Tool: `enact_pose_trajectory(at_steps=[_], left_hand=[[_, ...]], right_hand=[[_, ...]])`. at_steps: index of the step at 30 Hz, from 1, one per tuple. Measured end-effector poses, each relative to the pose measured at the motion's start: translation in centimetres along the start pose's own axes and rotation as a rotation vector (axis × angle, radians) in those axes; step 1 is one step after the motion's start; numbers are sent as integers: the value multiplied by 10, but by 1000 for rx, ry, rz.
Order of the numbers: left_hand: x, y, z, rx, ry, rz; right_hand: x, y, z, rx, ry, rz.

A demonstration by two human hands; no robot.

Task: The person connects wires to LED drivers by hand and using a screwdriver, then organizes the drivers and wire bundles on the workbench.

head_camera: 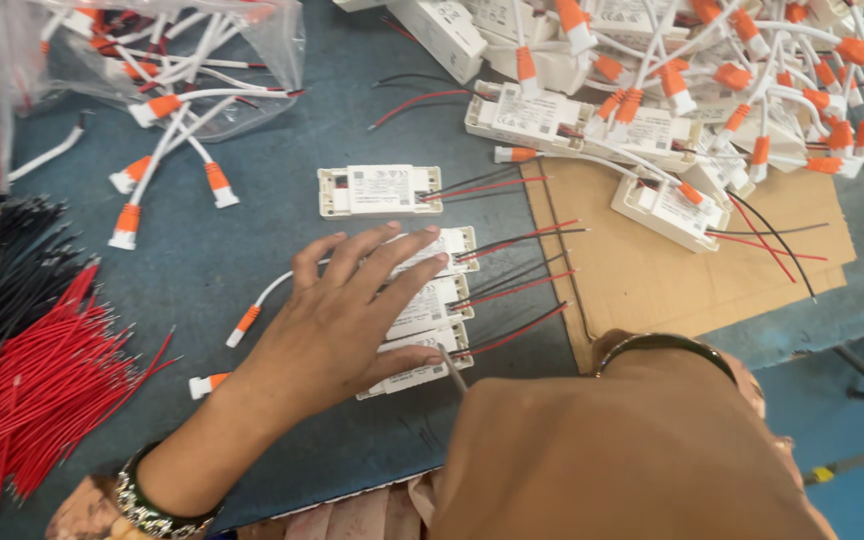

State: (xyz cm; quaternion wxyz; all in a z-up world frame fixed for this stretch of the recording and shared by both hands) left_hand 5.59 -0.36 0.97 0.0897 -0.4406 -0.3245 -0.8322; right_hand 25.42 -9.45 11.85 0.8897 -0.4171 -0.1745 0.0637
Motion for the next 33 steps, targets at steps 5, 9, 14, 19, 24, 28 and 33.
enact_pose_trajectory(at_steps=[5, 9, 14, 19, 24, 28, 33], left_hand=[[0, 0, 0, -12, 13, -7], [-2, -1, -1, 1, 1, 3], [-1, -1, -1, -11, 20, 8], [-4, -5, -7, -35, 54, 70], [0, -5, -19, -33, 92, 78], [7, -6, -29, -29, 136, 49], [39, -27, -26, 29, 285, 18]], right_hand=[[-2, 0, 2, 10, 8, -4], [3, -1, -6, -7, 40, -39], [12, 3, -6, -23, 111, -76], [20, 13, 6, -40, 191, -87], [16, 34, 27, -25, 295, -1], [19, 47, 34, -12, 417, 65], [25, 56, 37, 32, 579, 162]])
Point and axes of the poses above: each hand's wrist, its own z-axis towards the middle knuckle, its own x-axis out of the back of the hand, y = z × x, the point moved 3 cm from there along z, towards the middle knuckle, and after that the axes turned 14 degrees about y, right-handed, at the moved point
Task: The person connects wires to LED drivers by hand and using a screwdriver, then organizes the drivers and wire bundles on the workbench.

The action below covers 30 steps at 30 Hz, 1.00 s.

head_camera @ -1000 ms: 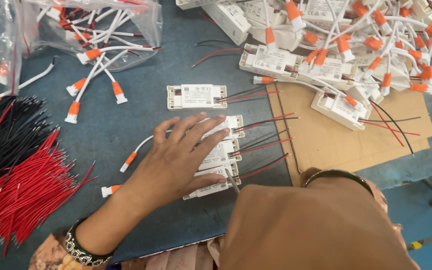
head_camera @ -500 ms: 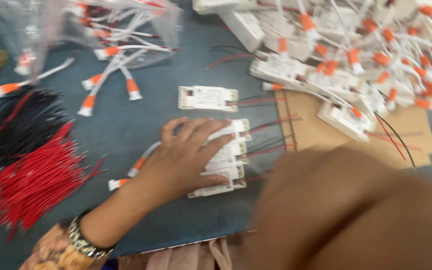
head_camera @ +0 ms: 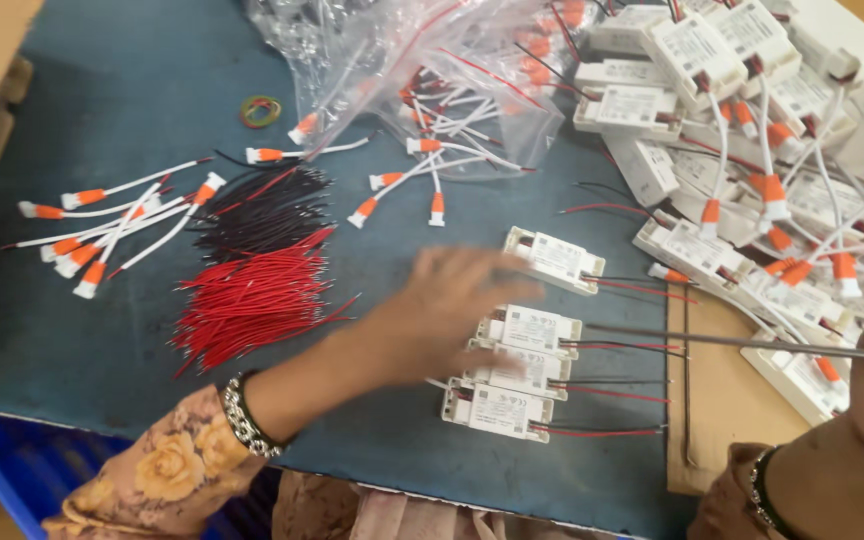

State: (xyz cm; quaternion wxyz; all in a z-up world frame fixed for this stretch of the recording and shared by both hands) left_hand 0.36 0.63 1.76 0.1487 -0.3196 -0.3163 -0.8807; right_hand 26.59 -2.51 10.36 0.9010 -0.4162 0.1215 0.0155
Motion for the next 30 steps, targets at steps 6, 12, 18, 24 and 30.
enact_pose_trajectory(at_steps=[6, 12, 18, 24, 30], left_hand=[[33, -65, 32, 159, 181, 360], [1, -93, 44, 84, 373, 321], [-4, -95, 43, 88, 350, 273], [3, -77, 33, 83, 283, 215], [-3, -74, 43, 112, 269, 209]], right_hand=[[-6, 16, 16, 62, 108, 37], [-31, 40, 42, 21, 181, 4], [-16, 51, 46, -196, 216, 161], [-8, 56, 43, -20, 219, 115], [-31, 63, 44, -154, 180, 87]])
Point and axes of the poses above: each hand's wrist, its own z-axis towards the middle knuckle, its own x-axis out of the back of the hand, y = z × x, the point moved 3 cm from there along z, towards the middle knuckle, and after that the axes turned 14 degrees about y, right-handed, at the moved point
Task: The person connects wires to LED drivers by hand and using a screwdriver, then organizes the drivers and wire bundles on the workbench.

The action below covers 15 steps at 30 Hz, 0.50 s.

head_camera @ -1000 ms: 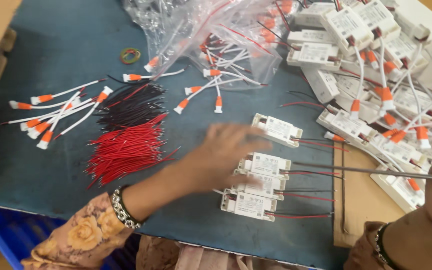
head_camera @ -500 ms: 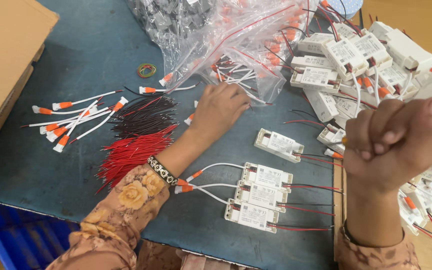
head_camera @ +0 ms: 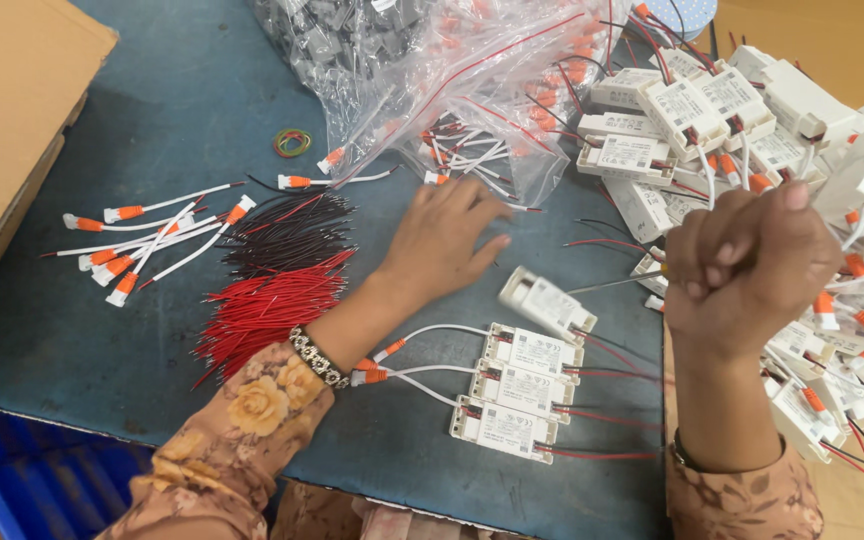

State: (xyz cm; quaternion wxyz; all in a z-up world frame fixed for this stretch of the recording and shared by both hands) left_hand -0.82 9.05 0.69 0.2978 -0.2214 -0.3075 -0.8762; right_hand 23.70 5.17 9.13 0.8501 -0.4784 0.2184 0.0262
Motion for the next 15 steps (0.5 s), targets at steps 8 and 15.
enact_pose_trajectory(at_steps=[8, 15], left_hand=[[-43, -3, 21, -165, 45, 147], [16, 19, 36, -174, 189, -134]], right_hand=[[0, -14, 5, -14, -30, -40], [-37, -7, -1, 178, -339, -941]])
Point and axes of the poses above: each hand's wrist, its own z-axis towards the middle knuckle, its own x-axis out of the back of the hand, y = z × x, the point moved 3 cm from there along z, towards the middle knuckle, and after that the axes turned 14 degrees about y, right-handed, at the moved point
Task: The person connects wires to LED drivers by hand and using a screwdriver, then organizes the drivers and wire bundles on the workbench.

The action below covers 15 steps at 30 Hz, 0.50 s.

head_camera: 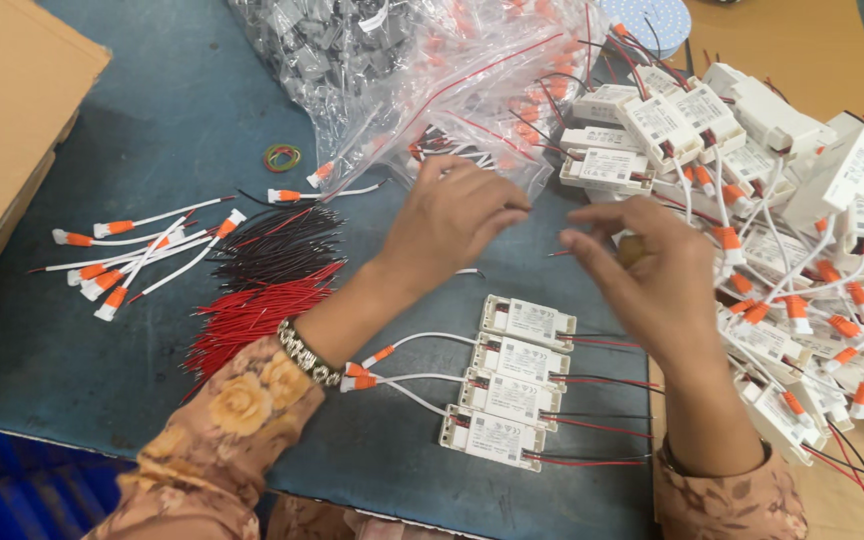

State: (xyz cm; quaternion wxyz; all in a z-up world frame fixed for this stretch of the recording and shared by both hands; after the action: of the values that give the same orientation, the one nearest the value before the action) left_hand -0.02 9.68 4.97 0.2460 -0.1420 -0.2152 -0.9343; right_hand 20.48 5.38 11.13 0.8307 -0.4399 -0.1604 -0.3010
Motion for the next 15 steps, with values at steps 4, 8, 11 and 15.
enact_pose_trajectory(at_steps=[4, 8, 11, 15], left_hand=[[19, 31, 2, 75, 0, -118], [23, 36, -1, 175, -23, -191], [23, 35, -5, 224, -24, -231], [14, 29, -13, 461, -26, -477]], right_hand=[[-9, -4, -3, 2, -44, 67], [-12, -3, -7, -18, -70, 137], [-14, -2, -9, -59, -75, 153], [-12, -1, -10, -14, -51, 172]])
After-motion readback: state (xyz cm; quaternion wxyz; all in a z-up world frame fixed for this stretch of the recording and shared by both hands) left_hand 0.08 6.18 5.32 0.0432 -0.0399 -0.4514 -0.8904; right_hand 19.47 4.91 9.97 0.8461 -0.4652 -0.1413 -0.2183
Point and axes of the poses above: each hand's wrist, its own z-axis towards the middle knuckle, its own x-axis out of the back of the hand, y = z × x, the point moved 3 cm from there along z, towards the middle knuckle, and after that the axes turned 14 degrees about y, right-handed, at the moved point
